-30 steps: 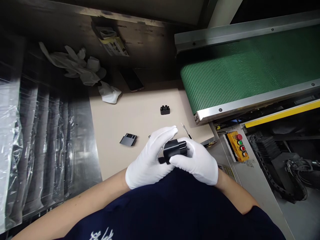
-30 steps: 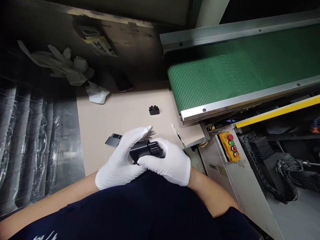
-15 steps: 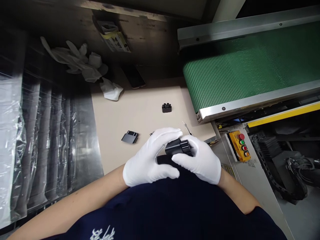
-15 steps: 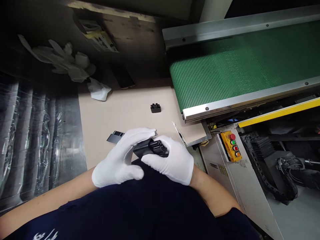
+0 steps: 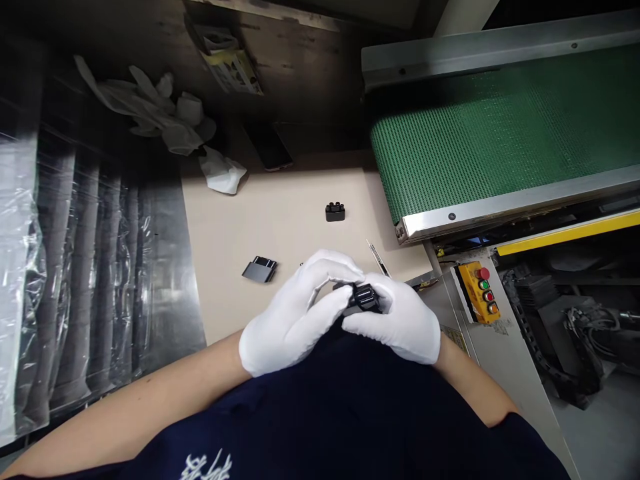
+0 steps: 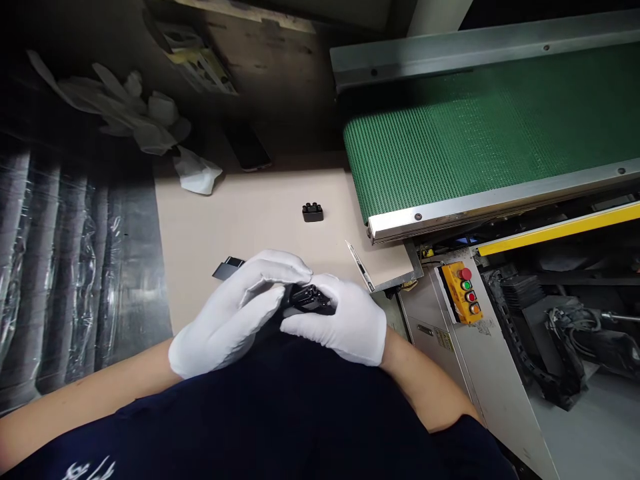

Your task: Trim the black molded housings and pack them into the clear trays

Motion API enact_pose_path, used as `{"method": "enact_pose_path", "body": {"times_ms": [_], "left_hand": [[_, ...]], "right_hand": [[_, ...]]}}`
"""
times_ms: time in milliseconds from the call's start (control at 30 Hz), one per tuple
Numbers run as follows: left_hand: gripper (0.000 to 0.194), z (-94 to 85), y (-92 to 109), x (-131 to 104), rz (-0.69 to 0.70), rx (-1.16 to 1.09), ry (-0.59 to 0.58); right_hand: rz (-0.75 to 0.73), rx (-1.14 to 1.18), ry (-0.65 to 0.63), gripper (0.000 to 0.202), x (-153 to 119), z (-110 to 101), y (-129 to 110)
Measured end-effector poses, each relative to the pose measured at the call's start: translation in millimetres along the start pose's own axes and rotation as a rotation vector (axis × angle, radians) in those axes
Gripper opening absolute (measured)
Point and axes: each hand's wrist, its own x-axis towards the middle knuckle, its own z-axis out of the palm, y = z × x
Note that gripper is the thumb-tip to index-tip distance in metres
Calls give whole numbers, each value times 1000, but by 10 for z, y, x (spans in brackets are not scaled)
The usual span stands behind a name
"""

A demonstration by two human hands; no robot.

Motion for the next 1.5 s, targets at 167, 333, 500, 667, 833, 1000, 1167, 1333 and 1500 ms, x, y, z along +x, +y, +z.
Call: {"method": "enact_pose_path", "body": {"times_ms": [167, 333, 500, 667, 833, 1000, 1167, 1333, 1500], "left_hand": [[19, -11, -15, 12, -21, 0, 2], [27, -9, -37, -15, -29, 4, 20], [29, 65, -214, -105, -113, -100, 139], [78, 0, -427, -155, 189, 31, 139], [74, -30, -360, -45, 238, 330, -67], [77, 63, -368, -45, 169, 294, -97], [66, 77, -438, -82, 108, 195, -137], [49, 119, -478, -85, 76, 82, -61], [30, 137, -311, -76, -194, -172, -26]], "right_hand": [[16, 27, -31, 13, 8, -1, 15], [27, -2, -14, 15, 18, 7, 45], [43, 64, -5, 15, 22, 20, 32], [83, 441, -151, 26, 66, 24, 105], [85, 683, -178, 39, 134, 83, 262], [132, 794, -176, 40, 139, 182, 352], [197, 841, -168, 45, 134, 202, 497], [202, 726, -166, 52, 145, 148, 479], [238, 567, -220, 63, 128, 97, 346]]}}
